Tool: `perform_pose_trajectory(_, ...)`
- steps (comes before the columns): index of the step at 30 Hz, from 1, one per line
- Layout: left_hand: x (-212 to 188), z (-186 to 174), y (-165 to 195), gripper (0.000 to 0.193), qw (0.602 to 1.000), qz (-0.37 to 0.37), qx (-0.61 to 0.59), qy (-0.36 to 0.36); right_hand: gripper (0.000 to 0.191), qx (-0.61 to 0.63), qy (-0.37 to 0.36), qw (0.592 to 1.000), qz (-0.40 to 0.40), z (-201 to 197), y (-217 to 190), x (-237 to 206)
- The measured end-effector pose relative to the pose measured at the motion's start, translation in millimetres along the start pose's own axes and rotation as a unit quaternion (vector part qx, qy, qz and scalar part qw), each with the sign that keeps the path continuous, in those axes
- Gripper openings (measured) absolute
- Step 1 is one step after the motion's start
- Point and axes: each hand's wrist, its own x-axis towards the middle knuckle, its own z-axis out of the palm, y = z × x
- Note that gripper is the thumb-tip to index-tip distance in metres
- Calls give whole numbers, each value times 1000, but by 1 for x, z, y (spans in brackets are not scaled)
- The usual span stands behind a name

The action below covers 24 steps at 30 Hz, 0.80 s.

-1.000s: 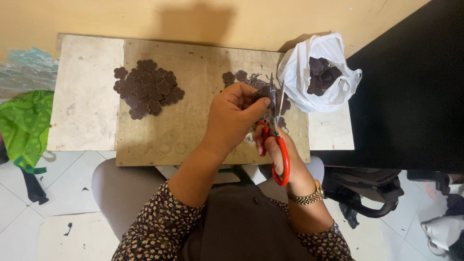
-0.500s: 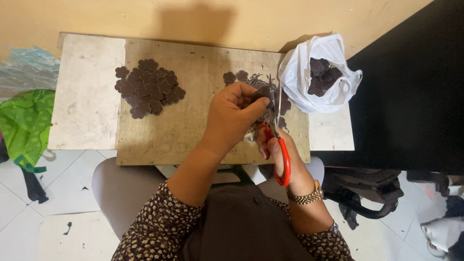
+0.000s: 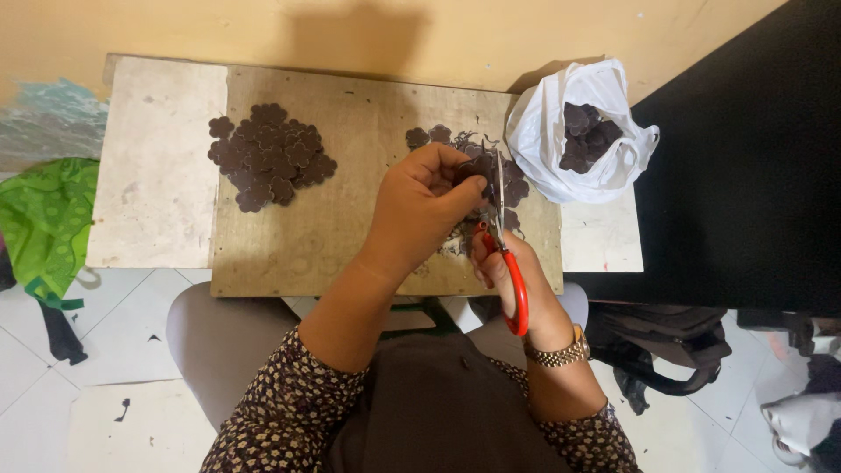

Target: The person uses red-handled scissors to cut dark brown material into small flower-like shapes. They hold each piece in the left hand and trim the edges with the right hand, placing finished pieces on the table and scraps into a white bag.

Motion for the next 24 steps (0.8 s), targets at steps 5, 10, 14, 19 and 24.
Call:
perform_pose_trajectory(5, 1, 0, -2, 14, 999, 4, 43, 10, 65, 10, 0, 1000, 0, 1, 0, 1)
perform_pose_trajectory(10, 0, -2, -1, 14, 999, 9, 39, 4, 65, 24, -7, 1000, 16, 0, 0, 1)
perform_pose_trajectory(14, 1, -3, 4, 15, 1000, -9, 19, -6, 65, 36, -15, 999, 24, -3, -1, 1)
perform_pose_trajectory(19, 2, -3, 10, 20, 999, -21, 24, -9, 66, 40, -11, 999, 33, -4, 2, -1)
perform_pose_trajectory(24, 1, -3, 14, 24, 999, -20, 48, -14, 66, 50, -13, 998, 34, -5, 6, -2)
